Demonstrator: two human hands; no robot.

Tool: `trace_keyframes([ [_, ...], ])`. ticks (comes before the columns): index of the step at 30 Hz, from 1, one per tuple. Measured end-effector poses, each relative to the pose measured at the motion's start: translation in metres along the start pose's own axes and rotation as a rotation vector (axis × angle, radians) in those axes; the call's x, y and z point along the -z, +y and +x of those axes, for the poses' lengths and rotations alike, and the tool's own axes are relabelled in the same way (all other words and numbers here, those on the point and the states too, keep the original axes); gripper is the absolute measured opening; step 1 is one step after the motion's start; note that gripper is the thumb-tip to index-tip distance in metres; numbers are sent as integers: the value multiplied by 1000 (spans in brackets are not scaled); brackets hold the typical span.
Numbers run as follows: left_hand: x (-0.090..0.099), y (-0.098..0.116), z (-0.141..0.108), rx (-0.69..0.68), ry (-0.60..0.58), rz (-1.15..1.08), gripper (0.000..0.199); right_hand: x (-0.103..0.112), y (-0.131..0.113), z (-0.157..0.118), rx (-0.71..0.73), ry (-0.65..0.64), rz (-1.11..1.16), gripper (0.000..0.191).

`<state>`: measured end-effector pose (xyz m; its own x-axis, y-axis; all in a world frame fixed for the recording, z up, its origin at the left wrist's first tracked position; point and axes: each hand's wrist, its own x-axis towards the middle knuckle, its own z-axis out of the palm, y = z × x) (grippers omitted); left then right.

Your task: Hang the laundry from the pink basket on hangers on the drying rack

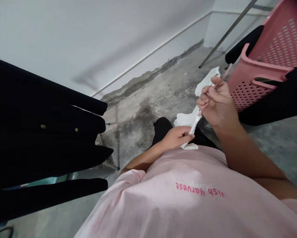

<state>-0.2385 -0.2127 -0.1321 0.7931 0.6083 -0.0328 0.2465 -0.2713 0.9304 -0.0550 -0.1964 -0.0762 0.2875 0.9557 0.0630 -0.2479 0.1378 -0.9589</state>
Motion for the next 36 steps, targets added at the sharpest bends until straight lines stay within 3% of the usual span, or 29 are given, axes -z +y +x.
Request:
trace_keyframes([
  [3,13,-4,0,65,226,-238,35,3,9,2,44,-81,-78,61],
  [7,44,-2,-10,132,560,-528,29,8,17,2,79,-61,-126,72],
  [12,87,12,-40,76,878,-574,27,1,16,-3,-2,-126,-123,44],
  [16,115,33,-70,-51,1108,-480,24,-11,18,-9,-104,-187,5,30],
  [21,145,73,-108,-277,1278,-259,29,-16,27,-10,-151,-325,16,32],
  [25,170,110,-137,-449,1387,-43,29,-23,30,-7,-178,-315,-16,31],
  [32,231,158,-182,-570,1521,166,38,-51,28,-11,-265,-403,-51,15],
  [36,251,180,-200,-628,1585,200,41,-56,29,-13,-221,-430,-111,15],
])
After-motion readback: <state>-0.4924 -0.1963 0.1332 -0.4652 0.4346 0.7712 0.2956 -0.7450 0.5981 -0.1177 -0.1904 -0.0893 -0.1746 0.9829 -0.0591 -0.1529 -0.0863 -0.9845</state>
